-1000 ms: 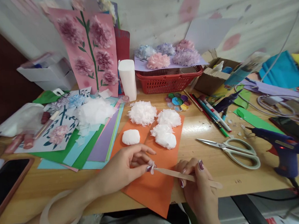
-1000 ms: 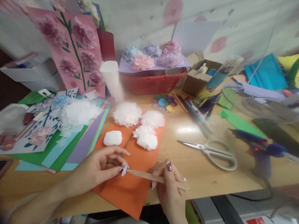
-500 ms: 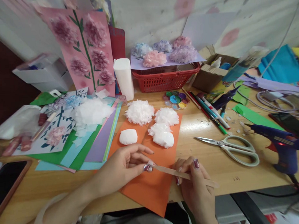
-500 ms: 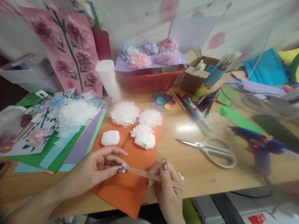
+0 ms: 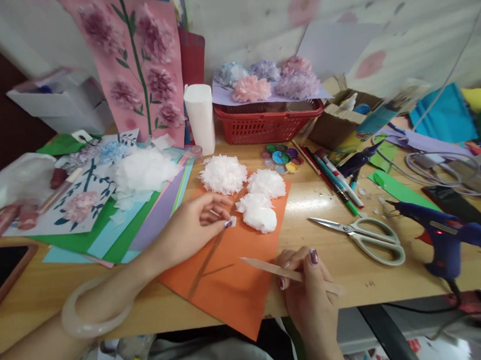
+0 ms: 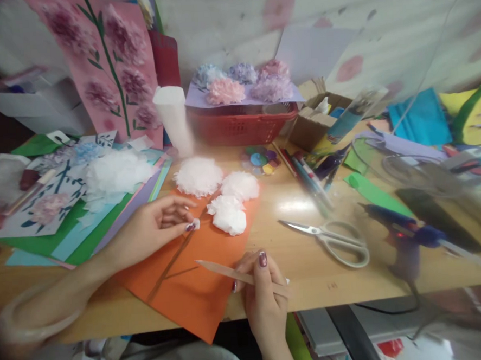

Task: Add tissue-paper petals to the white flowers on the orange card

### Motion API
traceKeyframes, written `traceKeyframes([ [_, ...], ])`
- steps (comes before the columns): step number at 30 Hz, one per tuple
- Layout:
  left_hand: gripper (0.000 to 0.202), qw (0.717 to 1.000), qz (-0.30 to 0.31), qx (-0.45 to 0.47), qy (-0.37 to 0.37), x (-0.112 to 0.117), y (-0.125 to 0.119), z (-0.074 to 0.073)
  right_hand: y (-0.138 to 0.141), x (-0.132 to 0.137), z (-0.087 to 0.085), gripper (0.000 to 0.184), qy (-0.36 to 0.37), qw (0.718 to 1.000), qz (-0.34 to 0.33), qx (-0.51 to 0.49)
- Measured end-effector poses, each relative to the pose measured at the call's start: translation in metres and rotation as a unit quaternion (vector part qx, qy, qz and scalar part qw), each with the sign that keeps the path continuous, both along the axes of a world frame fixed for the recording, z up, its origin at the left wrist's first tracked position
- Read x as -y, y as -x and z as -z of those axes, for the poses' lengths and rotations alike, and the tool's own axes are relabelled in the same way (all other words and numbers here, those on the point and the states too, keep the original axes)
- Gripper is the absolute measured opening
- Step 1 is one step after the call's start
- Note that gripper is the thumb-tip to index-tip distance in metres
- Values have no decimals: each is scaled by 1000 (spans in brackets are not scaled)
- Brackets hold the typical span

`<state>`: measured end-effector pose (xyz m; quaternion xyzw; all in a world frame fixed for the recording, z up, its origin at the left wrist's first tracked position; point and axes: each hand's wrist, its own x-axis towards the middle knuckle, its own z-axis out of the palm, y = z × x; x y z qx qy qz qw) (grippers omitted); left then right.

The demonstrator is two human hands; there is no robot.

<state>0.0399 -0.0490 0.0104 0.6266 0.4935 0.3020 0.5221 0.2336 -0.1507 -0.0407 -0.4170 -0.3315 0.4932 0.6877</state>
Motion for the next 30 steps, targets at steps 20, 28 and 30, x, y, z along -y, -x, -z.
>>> traceKeyframes([
  [20, 27, 967, -56, -215, -123, -12, -39, 14, 2, 0, -7, 41, -5, 1000, 15, 25],
  [28, 29, 965, -49, -233, -110, -15, -45, 11, 2, 0, -8, 40, -4, 1000, 13, 28],
  [30, 27, 965, -45, -234, -105, -16, -44, 10, 2, 0, -7, 40, -4, 1000, 11, 24],
])
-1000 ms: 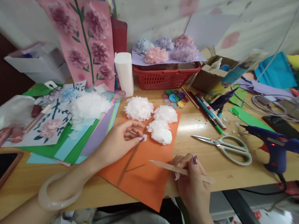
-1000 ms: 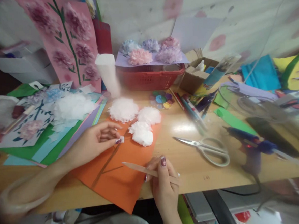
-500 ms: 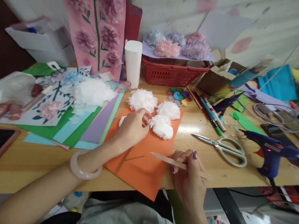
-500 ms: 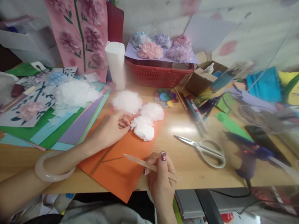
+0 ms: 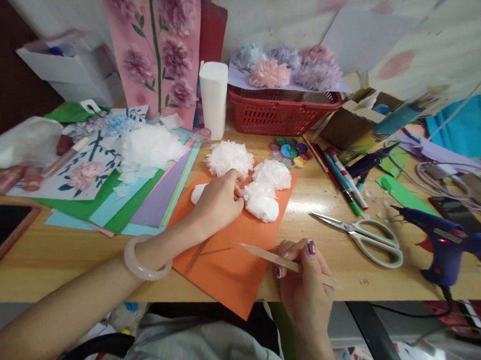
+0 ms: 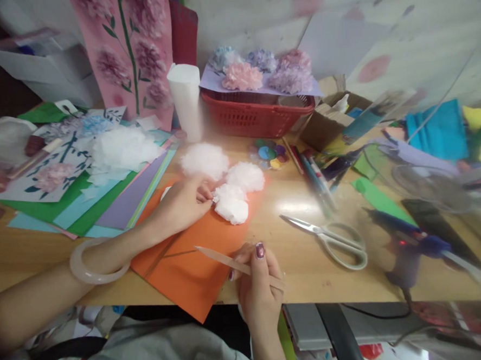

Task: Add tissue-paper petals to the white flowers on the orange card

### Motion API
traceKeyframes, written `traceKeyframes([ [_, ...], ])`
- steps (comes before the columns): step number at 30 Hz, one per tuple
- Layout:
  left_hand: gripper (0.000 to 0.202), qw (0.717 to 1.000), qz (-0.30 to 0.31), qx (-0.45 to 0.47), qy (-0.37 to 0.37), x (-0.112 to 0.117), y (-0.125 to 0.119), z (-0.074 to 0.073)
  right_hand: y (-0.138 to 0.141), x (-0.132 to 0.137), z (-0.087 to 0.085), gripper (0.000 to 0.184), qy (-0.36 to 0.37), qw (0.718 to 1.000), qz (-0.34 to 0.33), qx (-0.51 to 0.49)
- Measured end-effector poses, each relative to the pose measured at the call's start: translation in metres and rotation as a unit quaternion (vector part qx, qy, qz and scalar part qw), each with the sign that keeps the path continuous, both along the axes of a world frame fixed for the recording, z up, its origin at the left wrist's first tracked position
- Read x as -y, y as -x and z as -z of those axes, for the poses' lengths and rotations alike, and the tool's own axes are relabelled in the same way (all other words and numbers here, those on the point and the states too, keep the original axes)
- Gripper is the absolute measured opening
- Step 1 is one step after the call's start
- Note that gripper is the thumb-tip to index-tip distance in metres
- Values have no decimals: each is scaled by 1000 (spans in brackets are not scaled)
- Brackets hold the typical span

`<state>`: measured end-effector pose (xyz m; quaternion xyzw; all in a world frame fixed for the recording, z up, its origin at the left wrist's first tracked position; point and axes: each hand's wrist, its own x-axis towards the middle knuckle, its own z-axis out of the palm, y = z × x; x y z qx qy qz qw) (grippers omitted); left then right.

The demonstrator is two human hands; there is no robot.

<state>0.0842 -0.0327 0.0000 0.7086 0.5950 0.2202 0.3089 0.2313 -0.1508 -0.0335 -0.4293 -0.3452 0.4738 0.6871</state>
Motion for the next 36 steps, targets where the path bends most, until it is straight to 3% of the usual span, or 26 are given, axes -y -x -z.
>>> traceKeyframes([
  [10, 30, 1000, 21, 1, 8, -3, 11, -1, 0, 0, 0, 38, 4, 1000, 1, -11],
  [25, 24, 999, 44, -21, -17, -7, 5, 1, -2, 0, -1, 41, 9, 1000, -10, 6],
  [30, 29, 998, 20, -36, -38, -4, 28, -30, -4, 1, 0, 38, 16, 999, -29, -7],
  [36, 21, 982, -127, -62, -127, -2, 92, -76, -8, 3, 5, 39, 38, 999, -11, -2],
])
